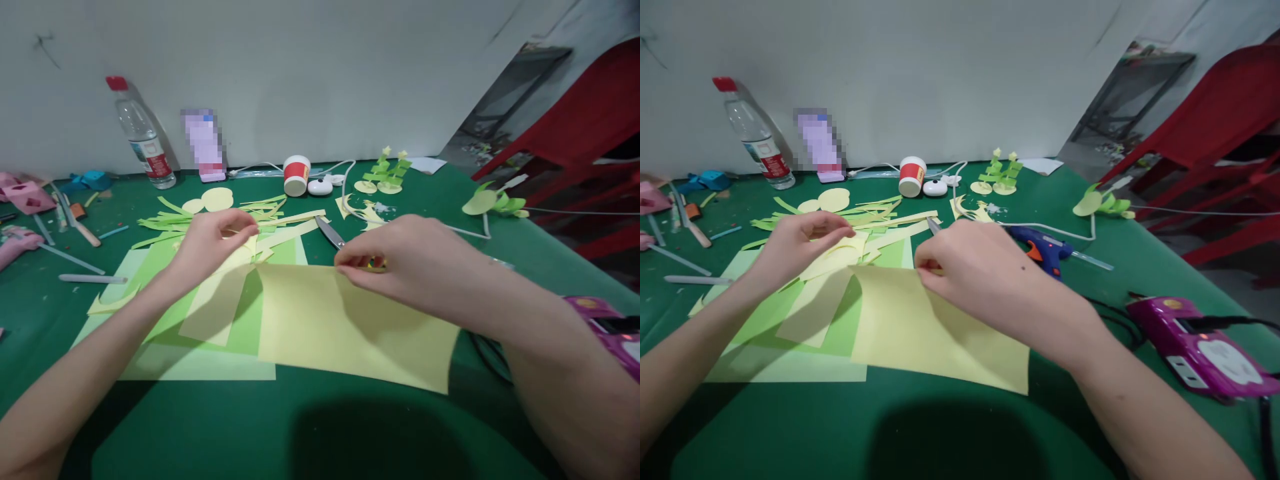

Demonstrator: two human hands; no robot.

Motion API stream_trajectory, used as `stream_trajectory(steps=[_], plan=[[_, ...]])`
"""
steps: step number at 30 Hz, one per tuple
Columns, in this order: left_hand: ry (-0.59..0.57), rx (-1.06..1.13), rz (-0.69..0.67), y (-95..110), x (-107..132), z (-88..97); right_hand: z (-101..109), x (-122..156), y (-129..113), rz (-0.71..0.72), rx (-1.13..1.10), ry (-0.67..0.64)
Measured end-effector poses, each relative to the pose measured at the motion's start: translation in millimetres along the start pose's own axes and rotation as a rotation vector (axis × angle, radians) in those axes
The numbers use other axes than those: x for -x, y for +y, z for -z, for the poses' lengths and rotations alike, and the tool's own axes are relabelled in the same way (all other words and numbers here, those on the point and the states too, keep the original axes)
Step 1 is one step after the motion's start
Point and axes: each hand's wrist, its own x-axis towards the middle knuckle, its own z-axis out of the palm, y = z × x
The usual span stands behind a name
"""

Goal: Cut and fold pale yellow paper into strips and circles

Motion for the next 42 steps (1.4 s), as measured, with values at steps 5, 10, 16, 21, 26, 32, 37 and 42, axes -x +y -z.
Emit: stream_trajectory(steps=[5, 10, 16, 21, 26, 32, 37, 42], plan=[[-0.142, 0.095, -0.260, 25, 22, -21.5, -11, -8, -24, -0.063, -0.019, -0.154], [-0.189, 0.094, -0.299, 24, 32, -36.7, -17, -10, -38, -0.138, 0.039, -0.229], [-0.148, 0.084, -0.265, 24, 35, -34.1, -18, -9, -41, -0.193, 0.048, -0.200], [-0.148, 0.025, -0.224, 24, 35, -30.2, -25, -12, -40, -0.163, -0.019, -0.139], [-0.177, -0.043, -0.156, 15, 31, -22.1, -26, -15, -34, -0.173, -0.057, -0.071], [-0.189, -0.081, -0.110, -4, 26, -5.0, -15, -20, -19, -0.215, -0.138, -0.079], [-0.129, -0.078, -0.103, -8, 24, 0.9, -19, -21, -14, -0.201, -0.190, -0.054], [-0.161, 0.037, -0.271, 4, 32, -17.9, -33, -19, -29, -0.148, -0.202, -0.075]])
